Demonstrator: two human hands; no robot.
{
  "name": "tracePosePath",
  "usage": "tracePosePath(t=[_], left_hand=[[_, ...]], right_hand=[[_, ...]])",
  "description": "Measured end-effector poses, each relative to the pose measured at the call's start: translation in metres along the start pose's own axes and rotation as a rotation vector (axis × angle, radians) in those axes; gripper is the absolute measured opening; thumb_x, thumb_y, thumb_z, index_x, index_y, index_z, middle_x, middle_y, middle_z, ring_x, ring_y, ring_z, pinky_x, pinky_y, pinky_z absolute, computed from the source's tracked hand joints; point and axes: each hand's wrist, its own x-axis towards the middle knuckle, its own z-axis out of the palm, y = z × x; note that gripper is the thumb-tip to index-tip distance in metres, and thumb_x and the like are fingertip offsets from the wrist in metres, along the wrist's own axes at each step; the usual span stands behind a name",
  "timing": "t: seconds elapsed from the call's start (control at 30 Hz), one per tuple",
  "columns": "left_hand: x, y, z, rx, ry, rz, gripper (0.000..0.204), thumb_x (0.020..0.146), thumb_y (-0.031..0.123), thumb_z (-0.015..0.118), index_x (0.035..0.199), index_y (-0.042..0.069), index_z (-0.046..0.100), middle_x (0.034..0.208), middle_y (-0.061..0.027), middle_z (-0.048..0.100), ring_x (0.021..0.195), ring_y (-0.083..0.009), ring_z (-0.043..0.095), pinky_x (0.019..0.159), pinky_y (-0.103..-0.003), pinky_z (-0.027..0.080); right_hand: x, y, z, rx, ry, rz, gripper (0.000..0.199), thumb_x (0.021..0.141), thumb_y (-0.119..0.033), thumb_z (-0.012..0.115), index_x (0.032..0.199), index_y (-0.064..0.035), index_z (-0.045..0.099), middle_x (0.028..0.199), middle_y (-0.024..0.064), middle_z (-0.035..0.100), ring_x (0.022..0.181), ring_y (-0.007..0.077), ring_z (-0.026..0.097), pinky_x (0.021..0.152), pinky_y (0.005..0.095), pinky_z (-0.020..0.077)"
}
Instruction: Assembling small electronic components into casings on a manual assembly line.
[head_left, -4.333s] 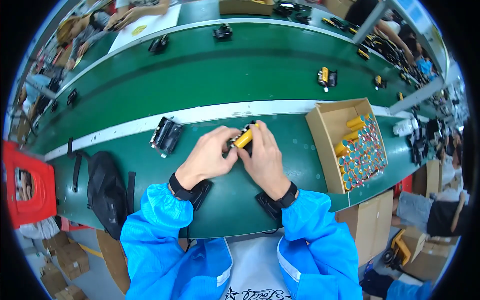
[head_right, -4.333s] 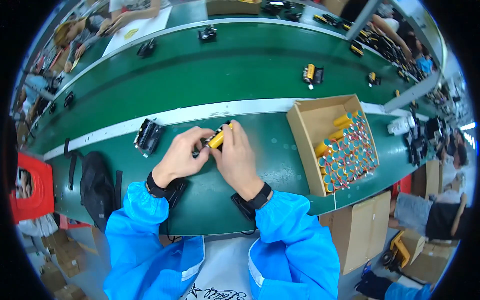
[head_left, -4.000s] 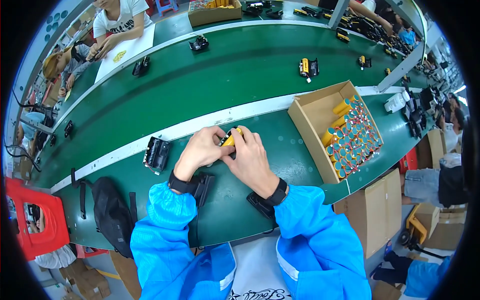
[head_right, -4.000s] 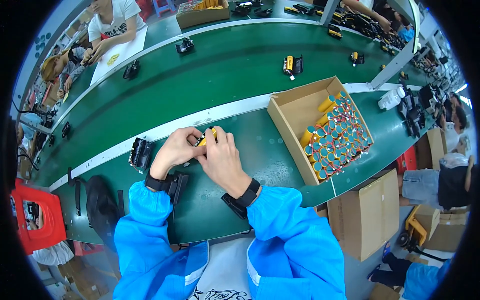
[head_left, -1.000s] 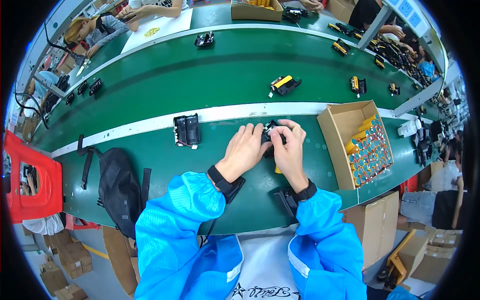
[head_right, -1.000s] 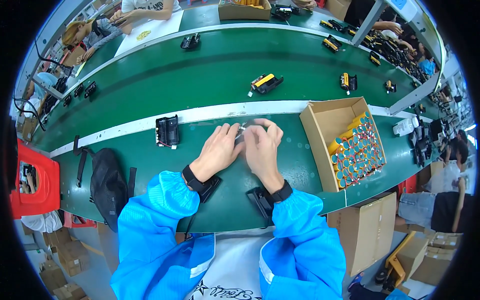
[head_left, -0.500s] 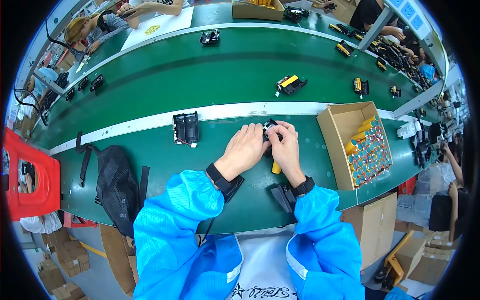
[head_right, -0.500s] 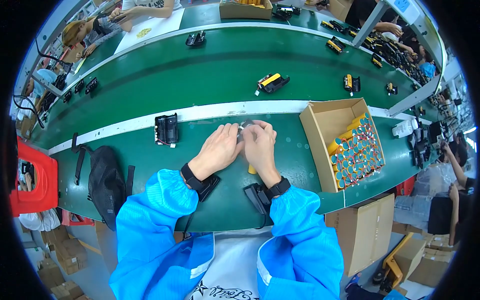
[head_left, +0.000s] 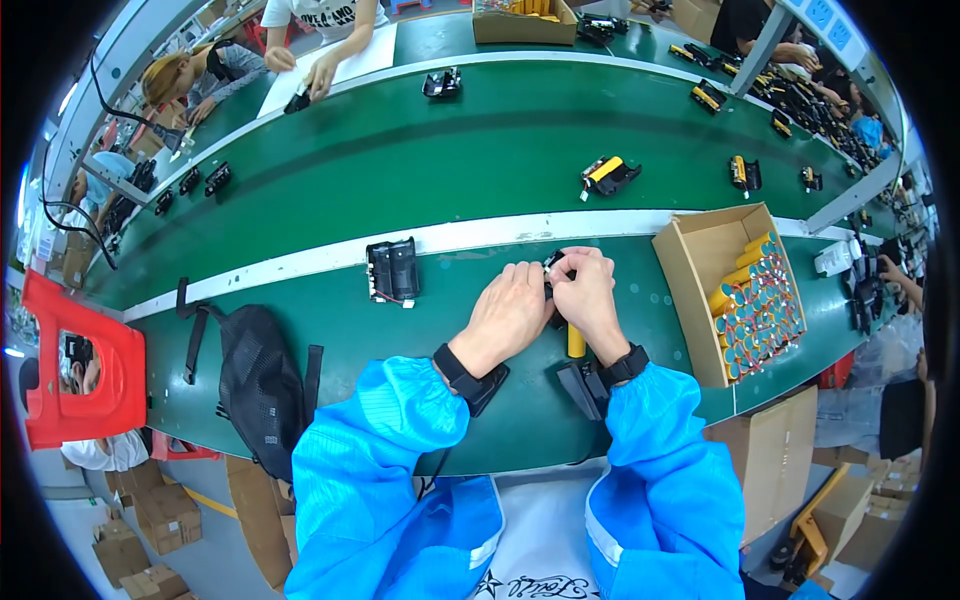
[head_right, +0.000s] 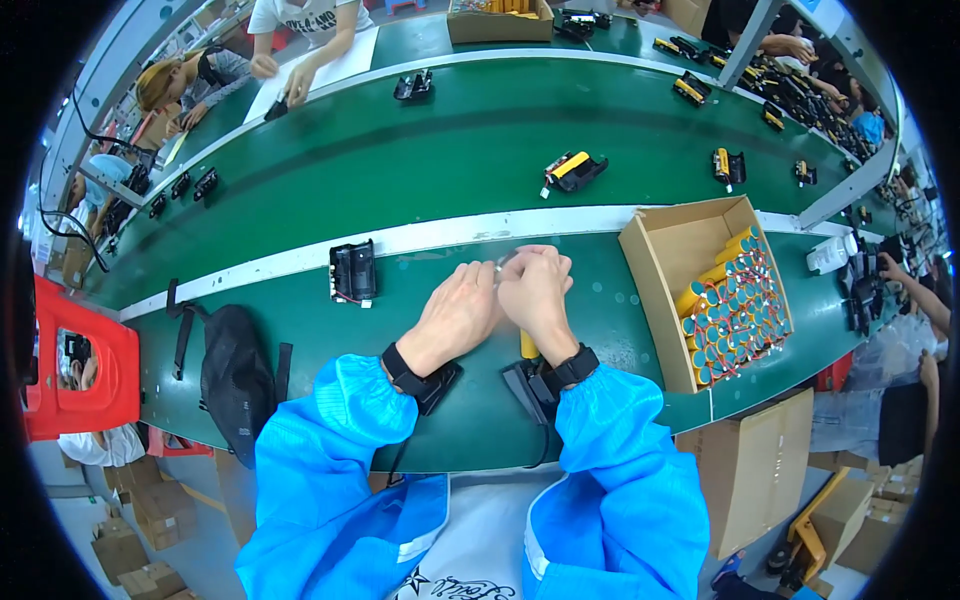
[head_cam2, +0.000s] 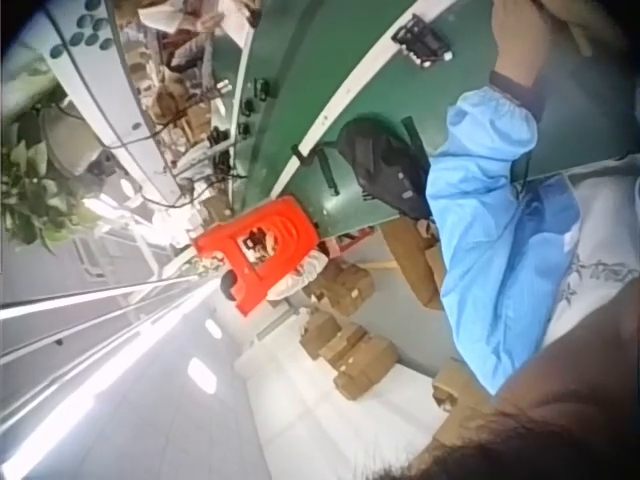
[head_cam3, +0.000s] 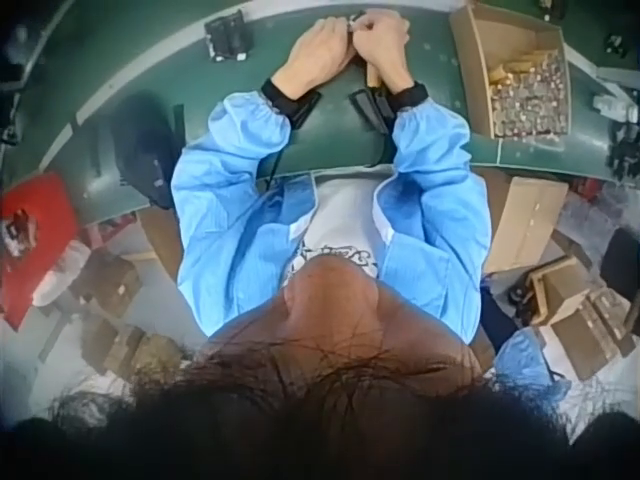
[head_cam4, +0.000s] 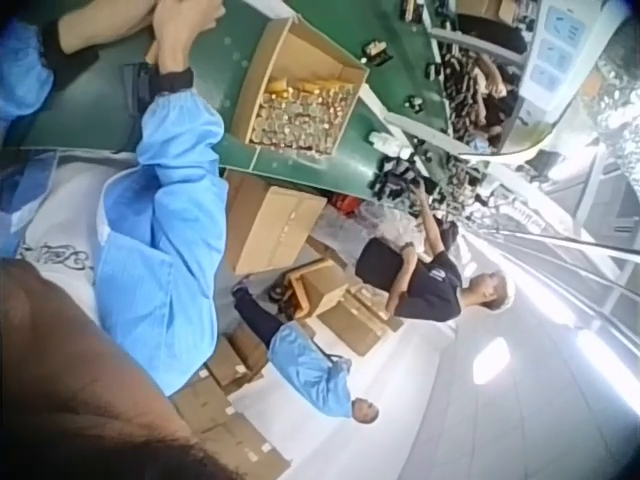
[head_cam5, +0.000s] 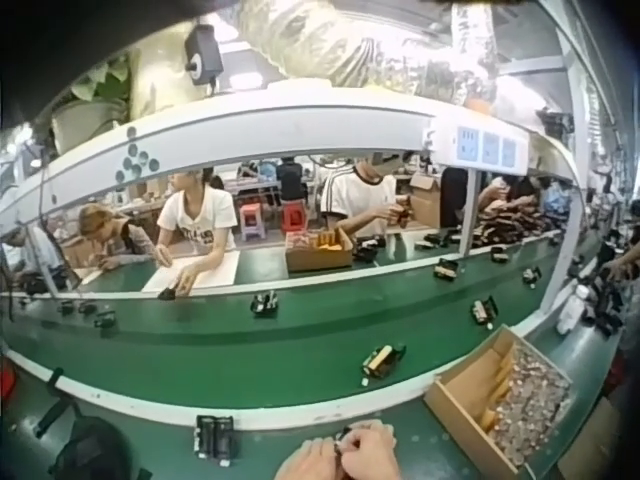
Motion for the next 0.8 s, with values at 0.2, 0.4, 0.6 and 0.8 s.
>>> tracePosePath(t=[0.2,0.4,0.6,0.8], left_hand=[[-0.003,0.004,-0.002,-0.011,0.043,-0.027,0.033,0.086,0.022,0.068,0.1,-0.004,0.053,0.09,-0.0172,0.059,0.086,-0.0321,0.059,0.076,-0.041,0.05],[-0.001,0.008,-0.009,-0.039,0.014,-0.079,0.029,0.091,0.018,0.06,0.102,-0.006,0.051,0.091,-0.0205,0.058,0.087,-0.0357,0.058,0.077,-0.044,0.049],[-0.005,0.011,-0.005,0.021,-0.002,-0.092,0.036,0.09,0.024,0.064,0.105,-0.007,0.053,0.092,-0.0195,0.059,0.087,-0.0332,0.059,0.076,-0.04,0.05],[-0.006,0.019,-0.005,0.026,0.006,-0.134,0.041,0.091,0.022,0.062,0.112,-0.011,0.052,0.094,-0.0228,0.061,0.088,-0.0364,0.06,0.078,-0.043,0.051]], right_hand=[[-0.004,0.027,-0.006,0.228,0.029,-0.07,0.017,0.083,-0.017,0.074,0.091,-0.0019,0.07,0.111,0.0169,0.064,0.108,0.0265,0.057,0.092,0.0393,0.0463],[-0.055,0.043,-0.042,0.728,-0.339,0.265,0.02,0.088,-0.008,0.07,0.103,0.0034,0.066,0.106,0.014,0.067,0.114,0.0162,0.054,0.086,0.0319,0.0478],[-0.035,0.019,-0.069,0.034,-0.397,0.015,0.025,0.082,0.001,0.07,0.108,0.0003,0.068,0.112,0.0134,0.065,0.107,0.0209,0.058,0.083,0.0319,0.0504],[-0.021,0.035,-0.048,-0.358,0.388,-0.512,0.038,0.072,0.002,0.073,0.109,-0.0034,0.07,0.123,0.021,0.059,0.101,0.0321,0.063,0.082,0.0349,0.0549]])
